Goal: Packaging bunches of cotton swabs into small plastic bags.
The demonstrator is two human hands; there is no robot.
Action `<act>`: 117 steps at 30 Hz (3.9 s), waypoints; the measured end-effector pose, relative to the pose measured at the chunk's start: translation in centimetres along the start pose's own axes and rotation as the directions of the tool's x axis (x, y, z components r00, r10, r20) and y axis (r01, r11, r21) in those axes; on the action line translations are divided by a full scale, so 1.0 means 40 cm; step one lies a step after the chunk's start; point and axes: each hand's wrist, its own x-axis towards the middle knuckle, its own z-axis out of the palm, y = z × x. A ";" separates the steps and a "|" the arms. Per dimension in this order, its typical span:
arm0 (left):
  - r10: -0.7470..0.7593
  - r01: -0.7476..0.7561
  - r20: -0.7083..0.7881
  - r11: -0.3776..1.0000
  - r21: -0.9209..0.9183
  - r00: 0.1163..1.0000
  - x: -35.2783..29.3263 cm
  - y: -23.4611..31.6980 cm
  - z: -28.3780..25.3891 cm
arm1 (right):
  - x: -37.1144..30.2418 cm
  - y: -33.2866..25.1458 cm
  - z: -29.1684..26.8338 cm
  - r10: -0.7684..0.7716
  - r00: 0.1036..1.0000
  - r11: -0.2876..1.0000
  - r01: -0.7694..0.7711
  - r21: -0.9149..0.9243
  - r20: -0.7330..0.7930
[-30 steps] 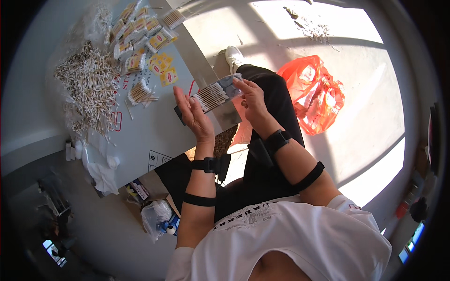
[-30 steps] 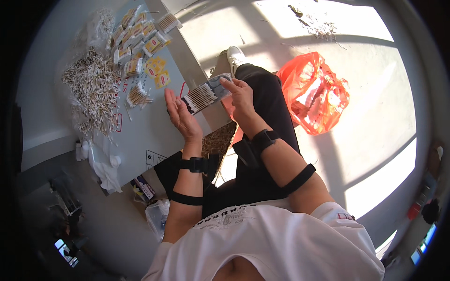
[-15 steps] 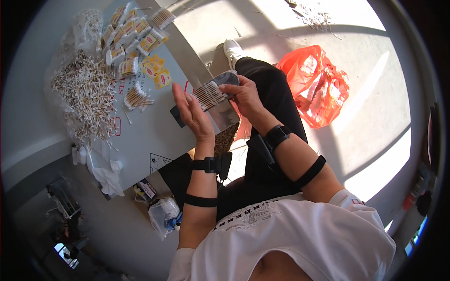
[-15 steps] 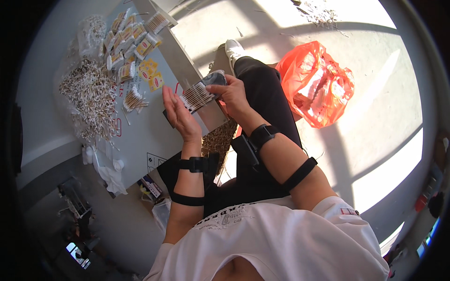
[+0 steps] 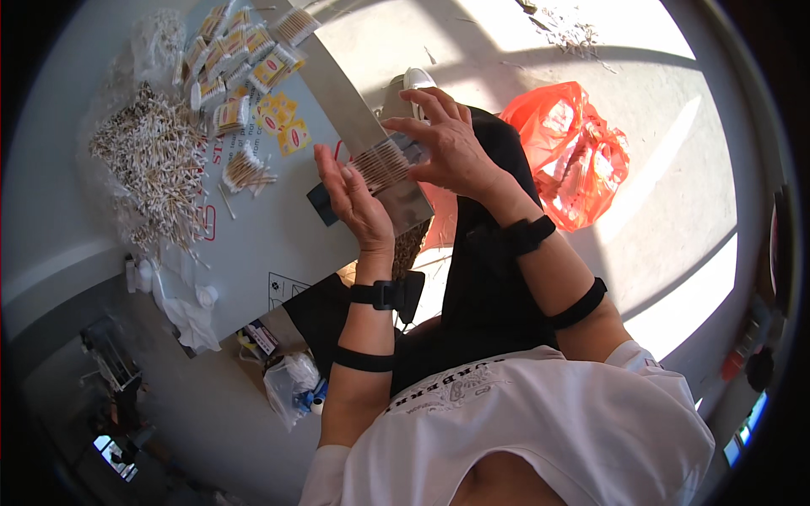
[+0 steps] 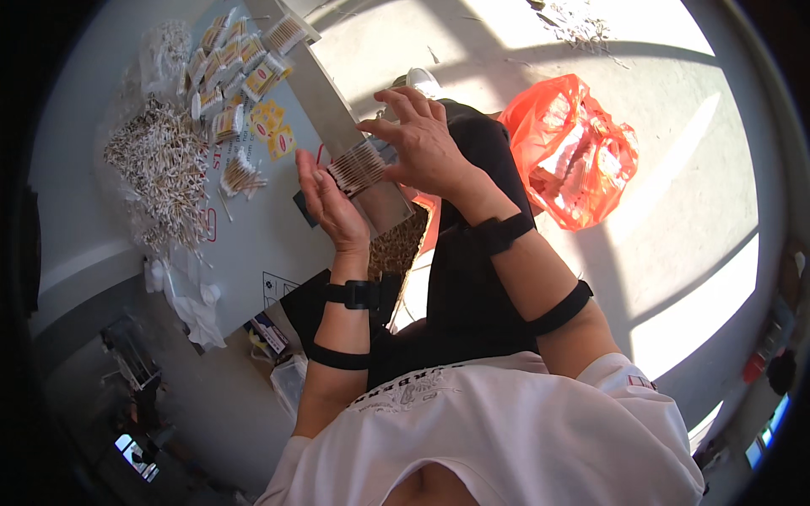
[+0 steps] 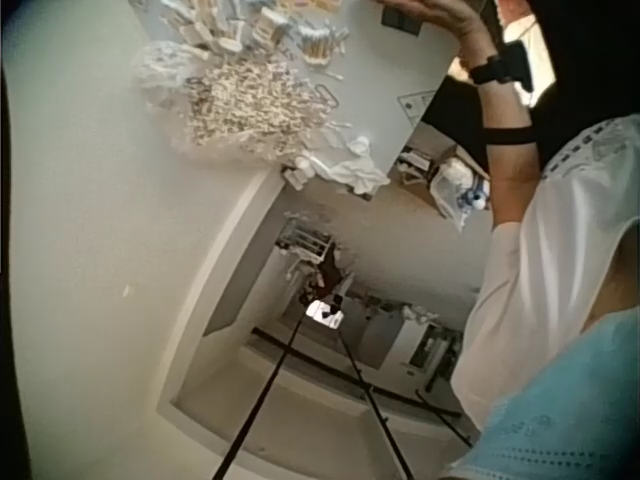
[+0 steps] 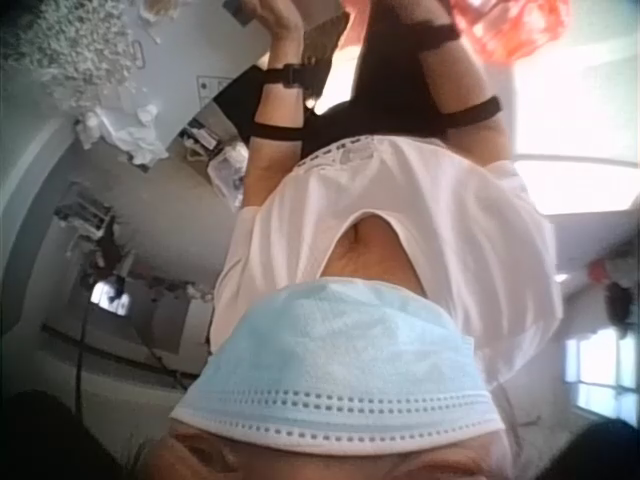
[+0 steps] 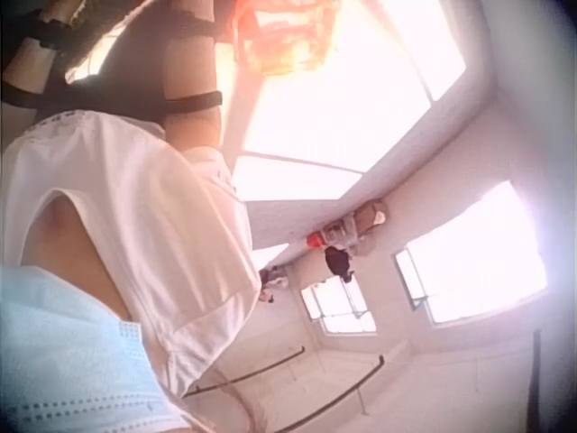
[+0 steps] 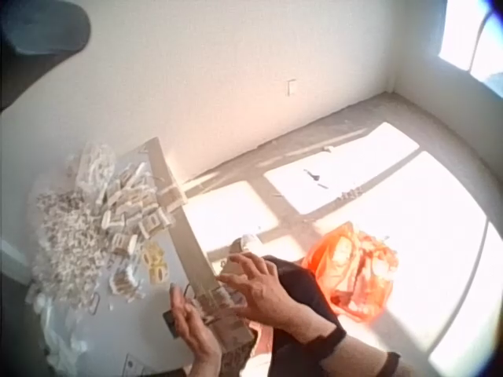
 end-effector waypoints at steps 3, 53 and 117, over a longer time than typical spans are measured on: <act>0.003 -0.003 0.017 1.000 0.018 1.000 -0.006 0.004 0.007 | 0.025 0.010 -0.011 -0.159 0.964 0.974 0.189 -0.127 0.214; -0.141 -0.515 0.554 0.239 0.823 0.820 -0.080 0.061 -0.079 | -0.130 0.014 0.101 0.635 0.636 0.012 -0.576 0.817 0.439; -0.059 -0.377 0.399 0.230 0.897 0.915 -0.066 0.041 -0.035 | -0.051 0.010 0.172 0.621 0.749 0.050 -0.333 0.942 0.232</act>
